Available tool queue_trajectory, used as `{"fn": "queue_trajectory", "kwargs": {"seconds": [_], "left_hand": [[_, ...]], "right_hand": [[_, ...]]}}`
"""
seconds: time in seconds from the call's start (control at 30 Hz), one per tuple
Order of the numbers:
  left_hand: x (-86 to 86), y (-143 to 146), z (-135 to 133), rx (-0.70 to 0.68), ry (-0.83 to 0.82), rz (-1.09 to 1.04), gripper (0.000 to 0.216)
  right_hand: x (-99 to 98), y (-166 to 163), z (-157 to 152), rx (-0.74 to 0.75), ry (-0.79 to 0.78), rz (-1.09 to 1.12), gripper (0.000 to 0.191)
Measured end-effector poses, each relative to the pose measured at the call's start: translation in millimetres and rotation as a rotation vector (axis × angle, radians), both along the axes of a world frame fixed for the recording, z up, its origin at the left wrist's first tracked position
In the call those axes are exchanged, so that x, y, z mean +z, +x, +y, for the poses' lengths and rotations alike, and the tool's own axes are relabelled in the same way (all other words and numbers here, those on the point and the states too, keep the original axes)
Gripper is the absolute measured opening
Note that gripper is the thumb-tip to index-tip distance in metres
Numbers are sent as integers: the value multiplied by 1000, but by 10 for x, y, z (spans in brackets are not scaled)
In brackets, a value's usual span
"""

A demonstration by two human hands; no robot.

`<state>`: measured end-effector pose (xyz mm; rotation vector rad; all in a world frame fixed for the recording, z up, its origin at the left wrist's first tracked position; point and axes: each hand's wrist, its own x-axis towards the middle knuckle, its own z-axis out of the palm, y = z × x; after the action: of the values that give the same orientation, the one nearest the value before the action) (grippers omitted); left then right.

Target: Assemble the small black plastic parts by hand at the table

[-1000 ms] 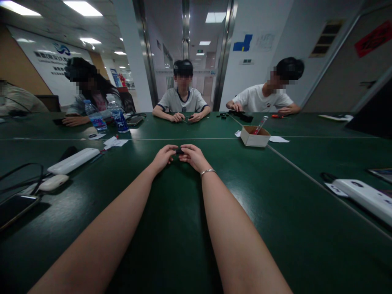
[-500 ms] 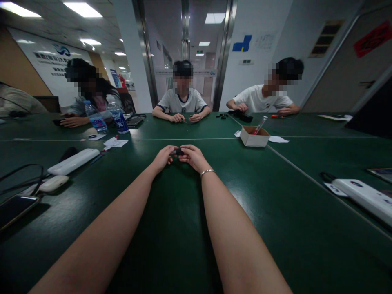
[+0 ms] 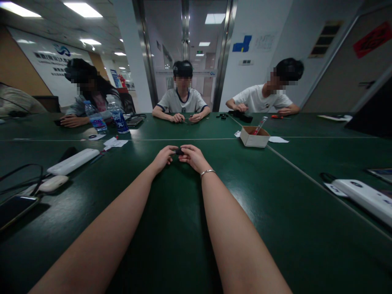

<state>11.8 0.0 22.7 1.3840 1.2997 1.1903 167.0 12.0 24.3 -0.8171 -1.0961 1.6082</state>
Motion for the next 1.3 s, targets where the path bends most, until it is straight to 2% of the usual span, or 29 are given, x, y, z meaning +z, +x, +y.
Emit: {"fn": "queue_trajectory", "kwargs": {"seconds": [0.27, 0.57, 0.67, 0.73, 0.8, 0.93, 1.03, 1.1, 1.17, 1.23, 1.3], "left_hand": [[15, 11, -17, -7, 3, -16, 25], [-79, -31, 45, -13, 109, 51, 30], [-82, -39, 57, 23, 103, 55, 30], [-90, -48, 62, 92, 94, 43, 26], [-110, -64, 67, 160, 100, 36, 20], [-164, -81, 72, 144, 110, 93, 15], [-151, -66, 57, 148, 144, 201, 13], [-96, -76, 11, 128, 103, 220, 11], [-11, -153, -102, 37, -9, 177, 10], [81, -333, -326, -69, -129, 124, 11], [161, -616, -695, -140, -243, 81, 16]], "right_hand": [[-23, 14, 20, 18, 5, 3, 10], [-22, 12, 27, 22, 9, -14, 11], [-54, -9, 48, 20, 51, -42, 13], [-84, -45, 59, 23, 109, -143, 17], [-106, -100, 52, -22, 206, -374, 19], [-90, -230, -48, -174, 592, -1041, 15], [-59, -306, -190, -176, 823, -1368, 14], [-50, -321, -322, -146, 872, -1479, 20], [-35, -275, -503, -81, 893, -1506, 27], [19, -123, -752, 24, 912, -1440, 34], [136, 181, -1073, 180, 900, -1320, 40]]}}
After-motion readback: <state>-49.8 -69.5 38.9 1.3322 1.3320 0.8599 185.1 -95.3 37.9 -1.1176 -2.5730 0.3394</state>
